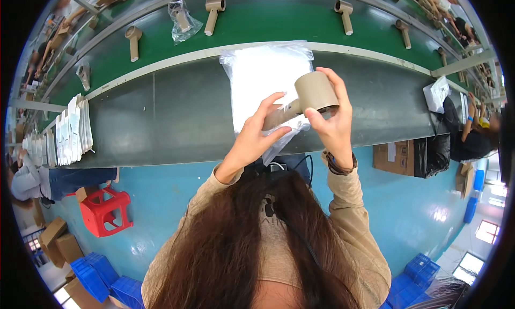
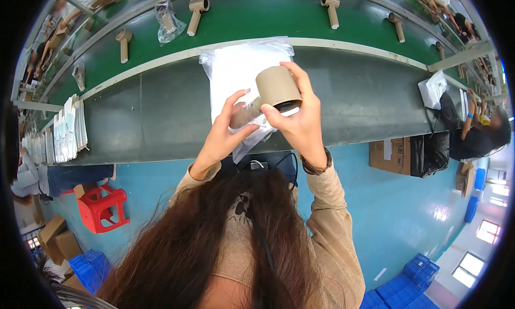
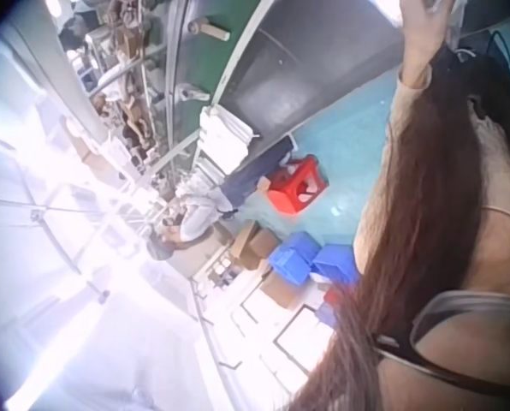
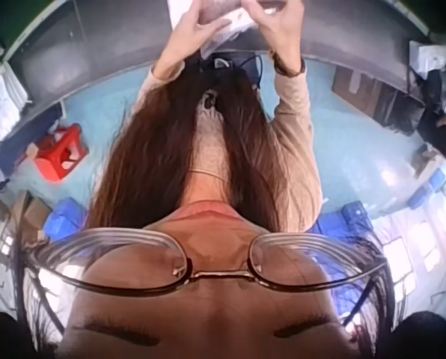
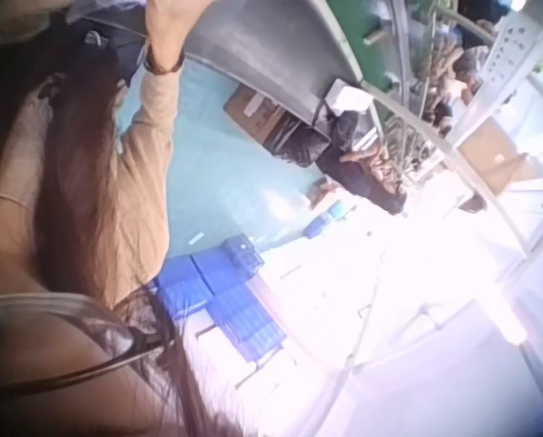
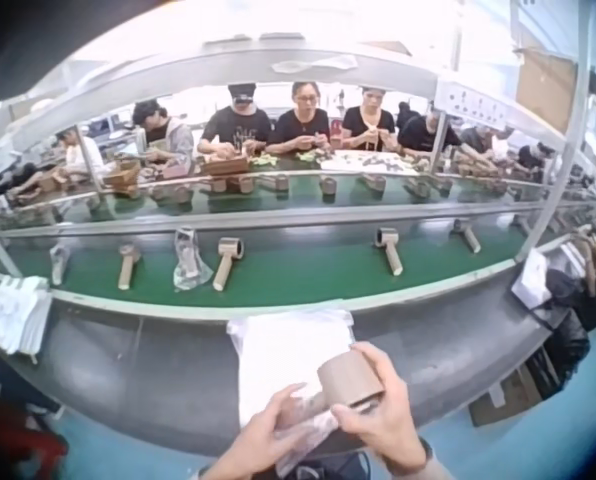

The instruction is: Packing handheld fans into plastic bags on an assembly line.

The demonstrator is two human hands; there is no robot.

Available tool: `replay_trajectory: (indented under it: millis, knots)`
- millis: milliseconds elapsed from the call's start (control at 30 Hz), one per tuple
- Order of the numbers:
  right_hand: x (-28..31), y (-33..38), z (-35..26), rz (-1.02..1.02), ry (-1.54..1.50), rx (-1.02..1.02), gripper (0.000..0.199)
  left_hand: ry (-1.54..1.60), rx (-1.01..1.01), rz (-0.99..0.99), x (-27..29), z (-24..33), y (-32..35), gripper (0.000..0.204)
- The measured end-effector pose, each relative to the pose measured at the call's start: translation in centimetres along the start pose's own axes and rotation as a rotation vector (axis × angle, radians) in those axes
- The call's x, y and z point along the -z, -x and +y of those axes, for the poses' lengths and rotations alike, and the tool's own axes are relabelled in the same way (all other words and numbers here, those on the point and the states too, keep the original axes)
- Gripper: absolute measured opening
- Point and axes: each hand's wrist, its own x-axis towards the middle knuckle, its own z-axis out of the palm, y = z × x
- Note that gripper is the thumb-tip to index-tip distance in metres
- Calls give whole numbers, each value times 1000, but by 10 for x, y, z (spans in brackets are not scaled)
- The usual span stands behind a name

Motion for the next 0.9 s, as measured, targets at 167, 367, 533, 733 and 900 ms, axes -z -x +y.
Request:
replay_trajectory:
  millis: [167, 367, 533, 733, 900]
  knots:
    - [-12, 1, -1, -125, 249, 21, 71, 148, 114, 68, -8, -3, -1, 81]
    - [-15, 3, 4, -214, 160, 2, 82, 301, 63, 122, -4, -12, -9, 81]
    - [-7, 12, 19, -276, -51, -95, 78, 536, 91, 137, 11, -9, -9, 67]
    - [9, 6, 24, -234, -286, 66, 48, 670, 284, -72, 18, -16, -7, 64]
    - [-14, 1, 18, -212, -337, 28, 39, 731, 318, -164, -1, -23, 0, 80]
